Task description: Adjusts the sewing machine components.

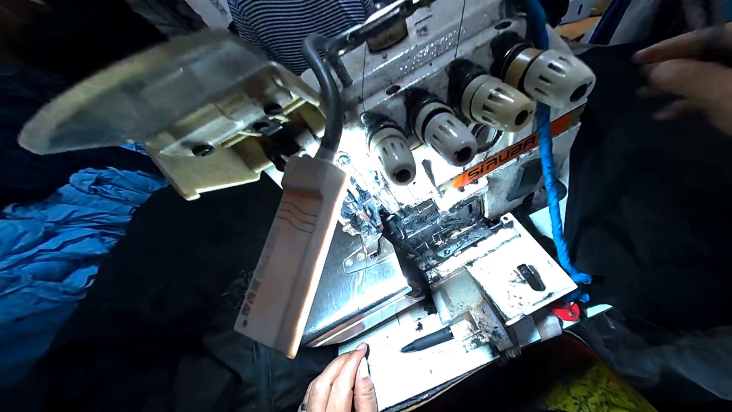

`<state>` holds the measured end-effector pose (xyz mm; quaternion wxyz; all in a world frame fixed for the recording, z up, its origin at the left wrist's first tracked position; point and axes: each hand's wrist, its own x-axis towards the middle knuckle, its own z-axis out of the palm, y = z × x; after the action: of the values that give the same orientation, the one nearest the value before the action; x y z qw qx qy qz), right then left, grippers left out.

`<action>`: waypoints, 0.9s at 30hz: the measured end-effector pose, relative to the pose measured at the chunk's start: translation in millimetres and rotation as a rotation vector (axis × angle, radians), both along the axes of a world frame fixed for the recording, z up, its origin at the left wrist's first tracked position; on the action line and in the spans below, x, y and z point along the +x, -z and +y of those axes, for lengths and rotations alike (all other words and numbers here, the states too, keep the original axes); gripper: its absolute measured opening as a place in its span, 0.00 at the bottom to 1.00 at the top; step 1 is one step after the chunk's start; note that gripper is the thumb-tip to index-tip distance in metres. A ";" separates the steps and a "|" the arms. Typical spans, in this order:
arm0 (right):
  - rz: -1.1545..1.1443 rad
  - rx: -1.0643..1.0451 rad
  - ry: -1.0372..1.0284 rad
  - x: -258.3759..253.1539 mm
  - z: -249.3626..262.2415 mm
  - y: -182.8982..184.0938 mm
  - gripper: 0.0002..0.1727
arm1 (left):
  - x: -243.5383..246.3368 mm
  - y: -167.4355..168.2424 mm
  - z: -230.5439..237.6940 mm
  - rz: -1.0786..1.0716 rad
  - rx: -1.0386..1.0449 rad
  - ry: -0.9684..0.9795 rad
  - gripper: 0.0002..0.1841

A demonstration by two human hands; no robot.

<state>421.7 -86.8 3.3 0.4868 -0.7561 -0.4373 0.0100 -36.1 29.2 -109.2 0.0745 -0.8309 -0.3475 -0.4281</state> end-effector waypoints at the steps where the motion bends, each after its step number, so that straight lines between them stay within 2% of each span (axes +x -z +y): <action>1: 0.047 -0.050 0.015 2.3 13.5 2.1 0.14 | -0.1 0.1 0.2 -0.001 -0.001 -0.002 0.13; 4: 0.297 -0.249 0.042 -21.4 52.2 -22.3 0.13 | 1.2 -1.3 -0.5 -0.006 -0.008 -0.009 0.13; 8: 0.543 -0.252 0.000 -38.5 81.2 -37.0 0.12 | 1.7 -1.9 -2.6 0.004 -0.007 -0.020 0.13; 12: 0.469 -0.227 -0.027 -30.1 85.6 -25.4 0.18 | 2.9 -1.9 -1.9 -0.006 -0.007 -0.026 0.12; 15: 0.408 -0.189 -0.035 -25.5 92.3 -12.6 0.18 | 3.7 -2.6 -4.2 0.005 -0.020 -0.065 0.13; 18: 0.200 -0.194 -0.061 -25.2 101.5 -8.7 0.23 | 5.9 -2.2 -5.4 -0.012 -0.027 -0.084 0.13; 20: 0.058 -0.203 -0.079 -25.4 106.2 -8.0 0.23 | 3.2 -2.8 -4.0 0.009 -0.029 -0.045 0.13; 23: -0.034 -0.308 -0.069 -40.2 103.9 -17.2 0.18 | 2.1 -2.0 -2.3 0.015 -0.012 -0.031 0.14; 25: -0.192 -0.368 -0.294 0.2 113.1 -6.2 0.15 | 1.1 -0.7 -2.1 0.017 -0.013 -0.034 0.14; 26: -0.255 -0.261 -0.414 41.3 133.5 18.5 0.14 | 0.1 -0.4 -2.2 0.017 -0.018 -0.036 0.14; 27: -0.091 -0.320 -0.454 66.1 150.1 30.1 0.14 | -0.5 -0.2 -2.5 0.015 -0.024 -0.036 0.14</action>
<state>487.8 63.3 -26.8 0.3264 -0.7058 -0.6096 0.1535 -36.6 26.7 -109.0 0.0746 -0.8287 -0.3669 -0.4161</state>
